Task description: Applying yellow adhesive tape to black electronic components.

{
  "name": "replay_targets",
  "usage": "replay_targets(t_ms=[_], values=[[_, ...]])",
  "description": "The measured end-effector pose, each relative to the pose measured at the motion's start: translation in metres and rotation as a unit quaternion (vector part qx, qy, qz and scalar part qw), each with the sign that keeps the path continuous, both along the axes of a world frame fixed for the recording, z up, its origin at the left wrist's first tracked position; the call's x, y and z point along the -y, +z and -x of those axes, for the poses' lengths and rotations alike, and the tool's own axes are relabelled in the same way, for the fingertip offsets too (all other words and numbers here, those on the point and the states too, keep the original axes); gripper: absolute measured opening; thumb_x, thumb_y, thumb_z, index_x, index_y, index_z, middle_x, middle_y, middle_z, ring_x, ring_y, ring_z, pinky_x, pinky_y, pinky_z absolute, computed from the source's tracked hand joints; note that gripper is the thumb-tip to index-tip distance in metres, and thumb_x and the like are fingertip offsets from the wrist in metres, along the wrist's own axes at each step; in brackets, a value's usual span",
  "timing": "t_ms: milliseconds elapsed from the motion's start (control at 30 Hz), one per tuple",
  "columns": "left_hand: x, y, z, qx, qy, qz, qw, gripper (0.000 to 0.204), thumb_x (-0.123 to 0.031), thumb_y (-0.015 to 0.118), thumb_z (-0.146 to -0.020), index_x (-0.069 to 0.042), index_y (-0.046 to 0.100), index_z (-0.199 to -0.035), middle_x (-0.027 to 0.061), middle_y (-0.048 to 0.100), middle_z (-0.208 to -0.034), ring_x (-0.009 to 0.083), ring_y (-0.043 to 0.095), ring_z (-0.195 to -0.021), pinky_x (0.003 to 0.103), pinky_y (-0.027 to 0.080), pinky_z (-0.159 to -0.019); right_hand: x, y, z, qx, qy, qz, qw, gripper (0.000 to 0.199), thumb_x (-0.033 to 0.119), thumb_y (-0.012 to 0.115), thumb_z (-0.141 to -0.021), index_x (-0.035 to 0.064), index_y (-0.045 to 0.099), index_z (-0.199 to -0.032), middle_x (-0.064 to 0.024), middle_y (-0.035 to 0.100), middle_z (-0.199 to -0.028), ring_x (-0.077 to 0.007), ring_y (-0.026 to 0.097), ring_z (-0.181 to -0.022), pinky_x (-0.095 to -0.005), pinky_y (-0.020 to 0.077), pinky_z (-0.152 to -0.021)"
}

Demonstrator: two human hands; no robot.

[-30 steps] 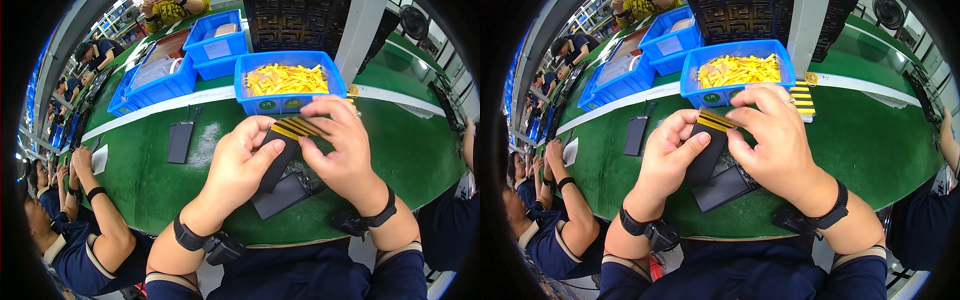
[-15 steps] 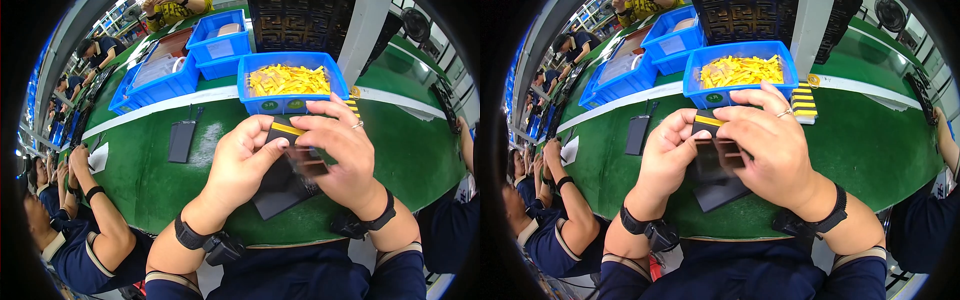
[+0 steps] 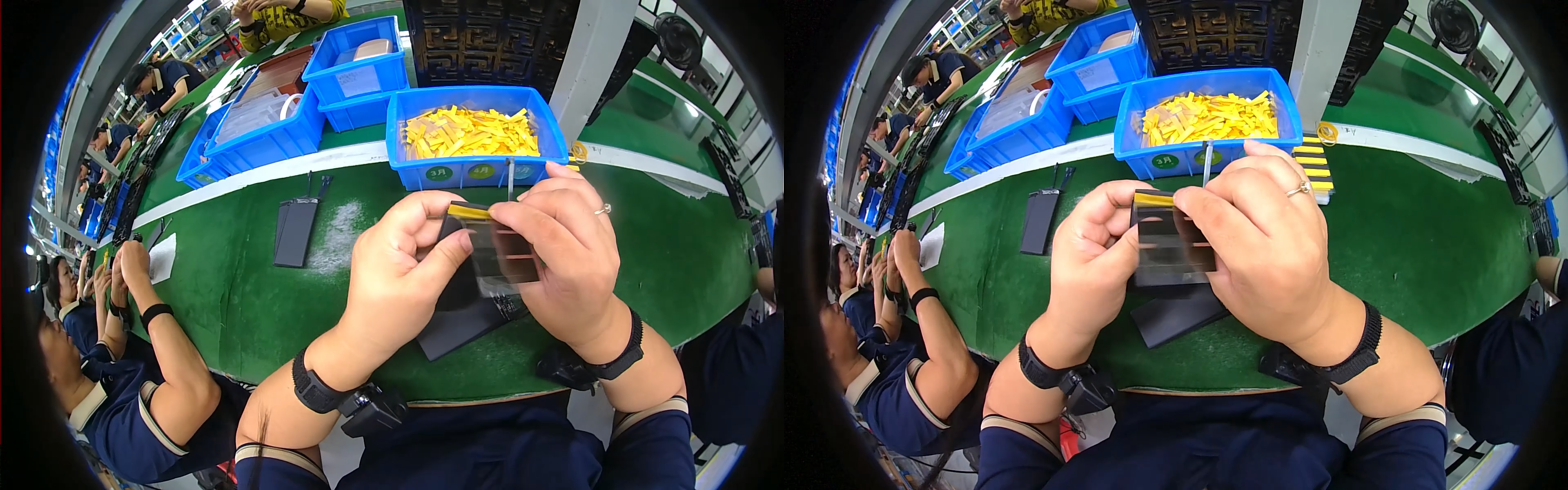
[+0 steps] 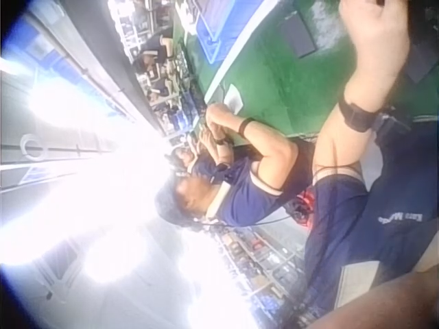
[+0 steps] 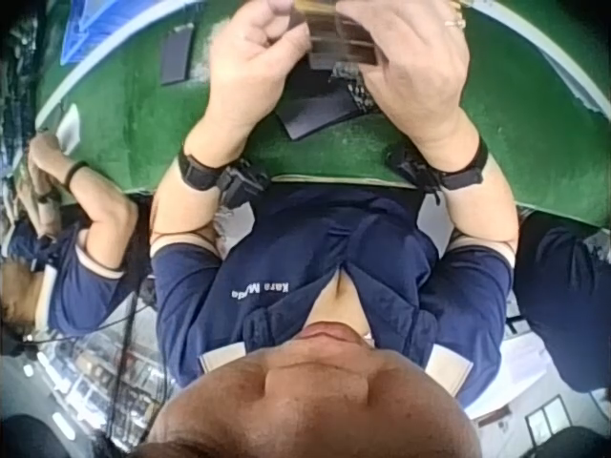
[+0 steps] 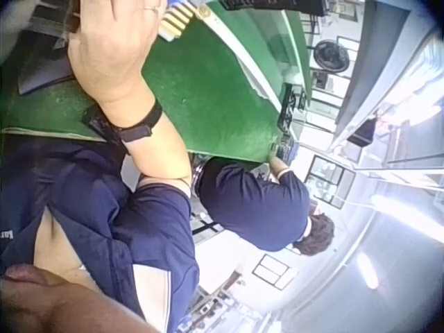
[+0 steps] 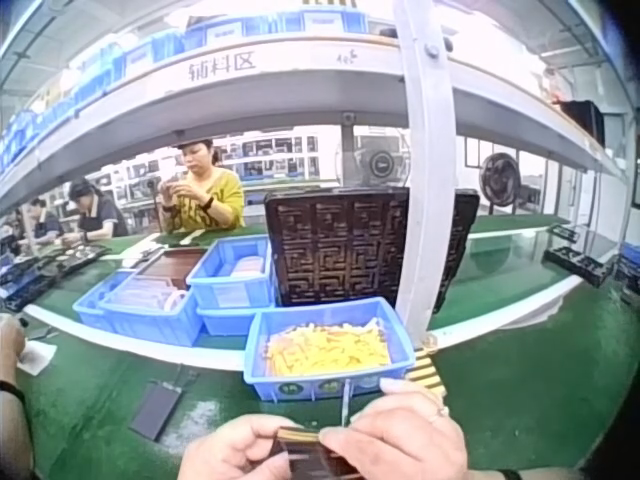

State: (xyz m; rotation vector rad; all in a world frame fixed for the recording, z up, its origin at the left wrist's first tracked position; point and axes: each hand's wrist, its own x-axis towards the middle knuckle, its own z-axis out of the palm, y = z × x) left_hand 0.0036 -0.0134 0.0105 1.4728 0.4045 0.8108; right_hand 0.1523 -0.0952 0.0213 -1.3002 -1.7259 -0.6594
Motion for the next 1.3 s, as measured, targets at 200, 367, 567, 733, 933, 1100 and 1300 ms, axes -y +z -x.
replay_targets(t_ms=[200, 367, 567, 733, 933, 1100, 1300], values=[[0.006, 0.002, 0.001, -0.034, -0.005, -0.014, 0.999, 0.022, 0.003, 0.047, -0.089, 0.003, 0.048, -0.110, 0.0099, 0.062, -0.102, 0.0115, 0.060, -0.092, 0.022, 0.047, -0.080, -0.002, -0.001, 0.000, -0.001, 0.001, -0.006, 1.000, 0.030, 0.000, 0.073, -0.057, 0.0041, 0.063, -0.086, -0.0051, 0.055, -0.074, -0.0234, 0.056, -0.071, -0.0415, 0.0470, -0.077], [0.006, -0.004, -0.004, 0.013, 0.040, -0.003, 0.999, 0.022, 0.002, 0.057, -0.084, 0.002, 0.052, -0.106, 0.0077, 0.067, -0.091, 0.0067, 0.060, -0.082, 0.022, 0.048, -0.072, -0.003, -0.003, 0.000, -0.011, 0.007, -0.009, 1.000, 0.030, -0.001, 0.073, -0.057, 0.0043, 0.063, -0.085, -0.0052, 0.055, -0.074, -0.0232, 0.056, -0.071, -0.0413, 0.0471, -0.076], [0.009, -0.007, -0.005, -0.014, 0.077, -0.040, 0.996, 0.023, 0.001, 0.058, -0.083, 0.001, 0.053, -0.105, 0.0097, 0.068, -0.087, 0.0082, 0.062, -0.077, 0.023, 0.049, -0.067, -0.004, -0.003, 0.001, -0.016, 0.003, -0.007, 1.000, 0.029, -0.001, 0.072, -0.057, 0.0041, 0.063, -0.084, -0.0056, 0.056, -0.074, -0.0242, 0.056, -0.071, -0.0408, 0.0471, -0.075], [0.012, -0.006, -0.006, -0.063, 0.118, -0.150, 0.980, 0.023, -0.002, 0.062, -0.081, 0.000, 0.054, -0.103, 0.0122, 0.068, -0.083, 0.0142, 0.065, -0.072, 0.025, 0.049, -0.063, -0.005, -0.005, 0.001, -0.049, 0.005, 0.008, 0.999, 0.026, -0.003, 0.070, -0.057, 0.0031, 0.061, -0.080, -0.0082, 0.055, -0.072, -0.0266, 0.055, -0.068, -0.0375, 0.0465, -0.070], [0.014, -0.006, -0.008, -0.065, 0.170, -0.264, 0.947, 0.023, -0.003, 0.065, -0.078, -0.001, 0.056, -0.099, 0.0133, 0.066, -0.079, 0.0231, 0.065, -0.068, 0.028, 0.049, -0.059, -0.009, -0.011, -0.002, -0.079, 0.007, 0.012, 0.997, 0.023, -0.002, 0.068, -0.057, 0.0000, 0.058, -0.078, -0.0096, 0.053, -0.069, -0.0278, 0.053, -0.065, -0.0363, 0.0422, -0.060], [0.008, -0.008, -0.009, -0.063, 0.199, -0.407, 0.890, 0.026, -0.001, 0.066, -0.075, -0.002, 0.056, -0.099, 0.0123, 0.062, -0.072, 0.0255, 0.063, -0.063, 0.030, 0.048, -0.055, -0.007, -0.010, -0.001, -0.100, 0.025, 0.049, 0.994, 0.022, -0.002, 0.068, -0.058, -0.0004, 0.057, -0.077, -0.0099, 0.053, -0.069, -0.0269, 0.052, -0.063, -0.0359, 0.0421, -0.059], [0.008, -0.004, -0.005, -0.093, 0.177, -0.306, 0.931, 0.024, -0.002, 0.065, -0.079, 0.001, 0.056, -0.101, 0.0102, 0.068, -0.081, 0.0119, 0.065, -0.073, 0.022, 0.048, -0.064, -0.010, -0.013, -0.003, -0.120, 0.030, 0.009, 0.992, 0.021, -0.005, 0.068, -0.059, 0.0008, 0.058, -0.078, -0.0091, 0.055, -0.070, -0.0260, 0.054, -0.065, -0.0340, 0.0428, -0.059]])
